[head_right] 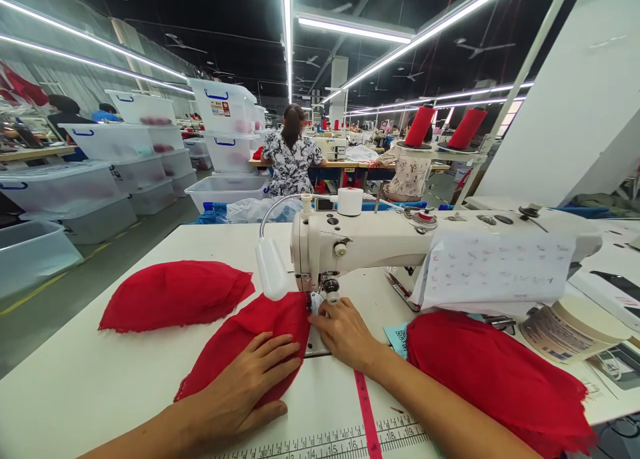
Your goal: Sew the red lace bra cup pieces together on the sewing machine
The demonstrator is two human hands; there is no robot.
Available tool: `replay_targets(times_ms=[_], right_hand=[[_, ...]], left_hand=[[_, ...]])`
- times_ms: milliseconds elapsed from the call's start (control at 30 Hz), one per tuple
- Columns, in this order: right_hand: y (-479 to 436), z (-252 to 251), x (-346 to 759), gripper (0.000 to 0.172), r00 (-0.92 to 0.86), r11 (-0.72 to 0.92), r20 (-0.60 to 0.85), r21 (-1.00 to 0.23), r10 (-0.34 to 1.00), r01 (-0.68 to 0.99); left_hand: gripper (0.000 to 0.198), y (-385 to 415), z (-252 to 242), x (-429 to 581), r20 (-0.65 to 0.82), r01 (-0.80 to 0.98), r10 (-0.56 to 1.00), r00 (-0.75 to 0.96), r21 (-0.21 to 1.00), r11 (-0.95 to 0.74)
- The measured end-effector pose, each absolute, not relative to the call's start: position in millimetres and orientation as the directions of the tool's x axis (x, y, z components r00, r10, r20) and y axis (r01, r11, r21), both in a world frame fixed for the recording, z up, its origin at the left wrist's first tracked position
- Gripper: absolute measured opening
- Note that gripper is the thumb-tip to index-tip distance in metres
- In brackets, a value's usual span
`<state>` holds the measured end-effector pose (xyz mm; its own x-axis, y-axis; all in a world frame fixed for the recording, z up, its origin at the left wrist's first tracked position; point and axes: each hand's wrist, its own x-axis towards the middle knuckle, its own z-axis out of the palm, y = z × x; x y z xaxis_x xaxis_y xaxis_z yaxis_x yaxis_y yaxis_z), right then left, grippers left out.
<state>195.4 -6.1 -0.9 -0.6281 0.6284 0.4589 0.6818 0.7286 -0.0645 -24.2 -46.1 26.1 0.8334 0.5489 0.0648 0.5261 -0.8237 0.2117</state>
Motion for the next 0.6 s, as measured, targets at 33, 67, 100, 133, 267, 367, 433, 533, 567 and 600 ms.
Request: replay_targets(times_ms=[33, 67, 100, 133, 267, 367, 433, 533, 567, 600], right_hand=[[-7, -1, 195, 0.024, -0.618, 0.735, 0.471, -0.101, 0.629, 0.671], [-8, -2, 195, 0.025, -0.613, 0.740, 0.481, -0.123, 0.627, 0.661], [-8, -3, 194, 0.025, -0.611, 0.744, 0.489, -0.130, 0.623, 0.655], [-8, -4, 194, 0.025, -0.610, 0.745, 0.494, -0.123, 0.619, 0.656], [-5, -7, 193, 0.022, -0.603, 0.723, 0.498, -0.074, 0.624, 0.687], [-2, -9, 194, 0.021, -0.574, 0.700, 0.508, -0.084, 0.642, 0.709], [-2, -9, 195, 0.021, -0.551, 0.683, 0.513, -0.102, 0.659, 0.723], [-4, -7, 198, 0.022, -0.525, 0.666, 0.512, -0.131, 0.680, 0.734], [-4, -7, 199, 0.022, -0.520, 0.665, 0.512, -0.142, 0.684, 0.734], [-5, -7, 199, 0.022, -0.517, 0.665, 0.512, -0.153, 0.686, 0.731]], left_hand=[[0.044, -45, 26, -22, 0.078, 0.536, 0.560, 0.825, 0.208, -0.818], [0.042, -45, 25, -21, 0.089, 0.546, 0.571, 0.816, 0.205, -0.813], [0.041, -43, 25, -19, 0.095, 0.555, 0.580, 0.809, 0.201, -0.807], [0.041, -42, 24, -18, 0.096, 0.565, 0.589, 0.803, 0.195, -0.802], [0.041, -38, 23, -11, 0.078, 0.610, 0.630, 0.773, 0.184, -0.771], [0.042, -35, 22, -4, 0.066, 0.652, 0.671, 0.738, 0.187, -0.735], [0.042, -33, 22, 0, 0.068, 0.680, 0.698, 0.712, 0.176, -0.711], [0.042, -29, 20, 6, 0.090, 0.722, 0.738, 0.668, 0.159, -0.673], [0.043, -27, 20, 8, 0.101, 0.736, 0.751, 0.652, 0.154, -0.660], [0.043, -26, 19, 10, 0.113, 0.748, 0.763, 0.636, 0.151, -0.646]])
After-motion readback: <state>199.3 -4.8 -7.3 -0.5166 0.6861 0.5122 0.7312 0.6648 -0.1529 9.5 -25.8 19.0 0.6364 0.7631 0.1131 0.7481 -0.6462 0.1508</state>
